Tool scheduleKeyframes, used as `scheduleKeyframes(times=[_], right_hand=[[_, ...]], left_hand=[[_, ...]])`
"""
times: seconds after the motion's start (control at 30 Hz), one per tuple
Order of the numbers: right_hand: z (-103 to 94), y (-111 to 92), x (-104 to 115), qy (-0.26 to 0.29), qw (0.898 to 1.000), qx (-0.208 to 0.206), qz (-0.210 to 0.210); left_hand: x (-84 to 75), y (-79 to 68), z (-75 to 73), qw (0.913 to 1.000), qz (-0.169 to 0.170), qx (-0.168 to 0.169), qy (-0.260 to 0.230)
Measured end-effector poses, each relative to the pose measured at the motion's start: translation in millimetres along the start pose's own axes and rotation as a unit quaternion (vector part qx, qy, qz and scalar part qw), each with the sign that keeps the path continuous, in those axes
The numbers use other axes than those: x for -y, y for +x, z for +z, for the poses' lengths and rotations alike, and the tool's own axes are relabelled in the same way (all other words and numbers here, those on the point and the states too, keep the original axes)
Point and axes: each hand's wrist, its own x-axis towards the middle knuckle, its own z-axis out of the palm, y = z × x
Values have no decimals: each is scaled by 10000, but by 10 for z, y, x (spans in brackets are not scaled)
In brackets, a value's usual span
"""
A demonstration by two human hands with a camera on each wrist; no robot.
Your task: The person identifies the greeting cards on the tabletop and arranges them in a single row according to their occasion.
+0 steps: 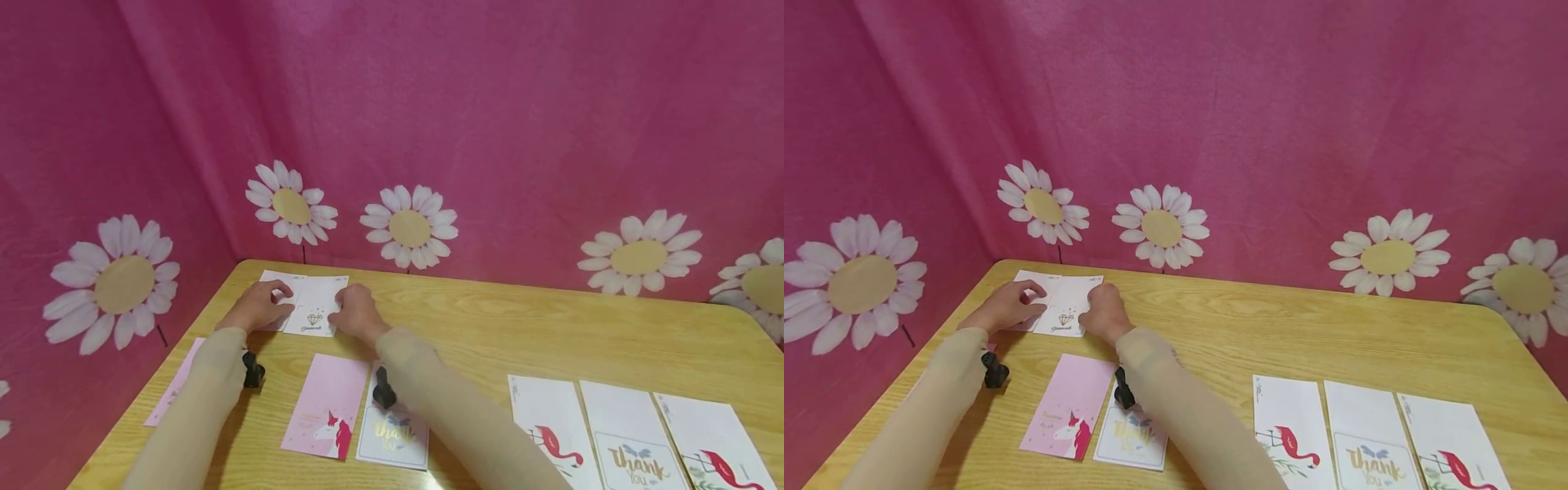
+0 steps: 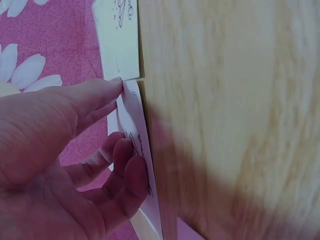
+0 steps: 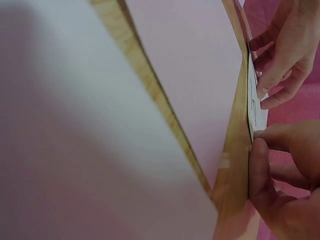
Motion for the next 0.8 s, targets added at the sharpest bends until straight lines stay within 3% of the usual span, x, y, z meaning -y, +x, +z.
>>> scheduleKeyframes(times=[0.27, 0.47, 0.67, 0.8], right_hand=[[22, 4, 16, -300, 9995, 100, 92], [-25, -24, 20, 99, 9992, 230, 314], [-139, -85, -17, 382, 9980, 355, 357], [-266, -171, -56, 73, 9980, 620, 17]], left_hand=[[-37, -7, 6, 9995, 130, -77, 277], [-68, -10, 5, 9985, 159, -95, 521], [-27, -52, -45, 9990, 112, -295, 303], [-27, -134, -86, 9975, 515, -458, 159]])
